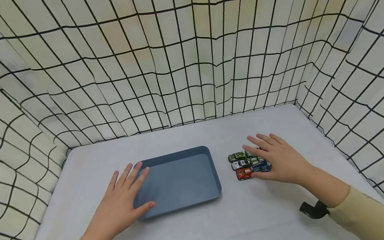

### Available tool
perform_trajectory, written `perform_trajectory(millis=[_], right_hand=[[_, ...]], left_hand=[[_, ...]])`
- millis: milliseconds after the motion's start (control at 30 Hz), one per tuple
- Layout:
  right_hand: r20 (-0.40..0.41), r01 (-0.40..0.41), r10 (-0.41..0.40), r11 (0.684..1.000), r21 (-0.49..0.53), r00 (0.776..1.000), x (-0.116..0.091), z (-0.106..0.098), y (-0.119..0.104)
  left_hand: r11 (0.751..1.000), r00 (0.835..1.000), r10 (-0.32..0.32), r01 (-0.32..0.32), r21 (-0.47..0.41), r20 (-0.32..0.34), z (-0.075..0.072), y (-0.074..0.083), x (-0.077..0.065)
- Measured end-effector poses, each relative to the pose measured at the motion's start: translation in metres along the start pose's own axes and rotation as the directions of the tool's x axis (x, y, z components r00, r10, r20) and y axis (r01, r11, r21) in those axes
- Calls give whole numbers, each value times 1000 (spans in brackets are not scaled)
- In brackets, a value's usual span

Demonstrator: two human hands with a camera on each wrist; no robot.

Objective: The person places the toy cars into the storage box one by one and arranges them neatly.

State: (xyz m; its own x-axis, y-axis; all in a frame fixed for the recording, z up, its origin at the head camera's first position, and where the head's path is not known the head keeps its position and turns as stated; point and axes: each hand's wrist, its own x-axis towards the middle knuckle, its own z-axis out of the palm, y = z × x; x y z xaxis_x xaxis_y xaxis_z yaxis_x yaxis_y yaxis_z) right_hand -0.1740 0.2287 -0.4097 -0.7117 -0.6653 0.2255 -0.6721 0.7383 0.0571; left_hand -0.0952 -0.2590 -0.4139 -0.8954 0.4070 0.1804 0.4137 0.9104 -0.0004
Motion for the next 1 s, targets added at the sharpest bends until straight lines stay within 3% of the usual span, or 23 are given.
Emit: perform_trajectory(millis=[200,533,800,1000], right_hand=[[55,-25,20,996,85,998,3,4,1],[192,-7,-55,952,306,980,24,12,17],[327,-74,-63,917,391,943,46,11,28],[417,-128,-41,921,368,908,62,14,31]], left_hand=[[999,1000,-15,15,-29,6,2,-1,-5],[994,990,-74,83,-77,116,7,-8,-17],[985,974,-126,146,-97,187,10,-15,-24],[977,965,-142,172,-123,222,14,-18,-29]])
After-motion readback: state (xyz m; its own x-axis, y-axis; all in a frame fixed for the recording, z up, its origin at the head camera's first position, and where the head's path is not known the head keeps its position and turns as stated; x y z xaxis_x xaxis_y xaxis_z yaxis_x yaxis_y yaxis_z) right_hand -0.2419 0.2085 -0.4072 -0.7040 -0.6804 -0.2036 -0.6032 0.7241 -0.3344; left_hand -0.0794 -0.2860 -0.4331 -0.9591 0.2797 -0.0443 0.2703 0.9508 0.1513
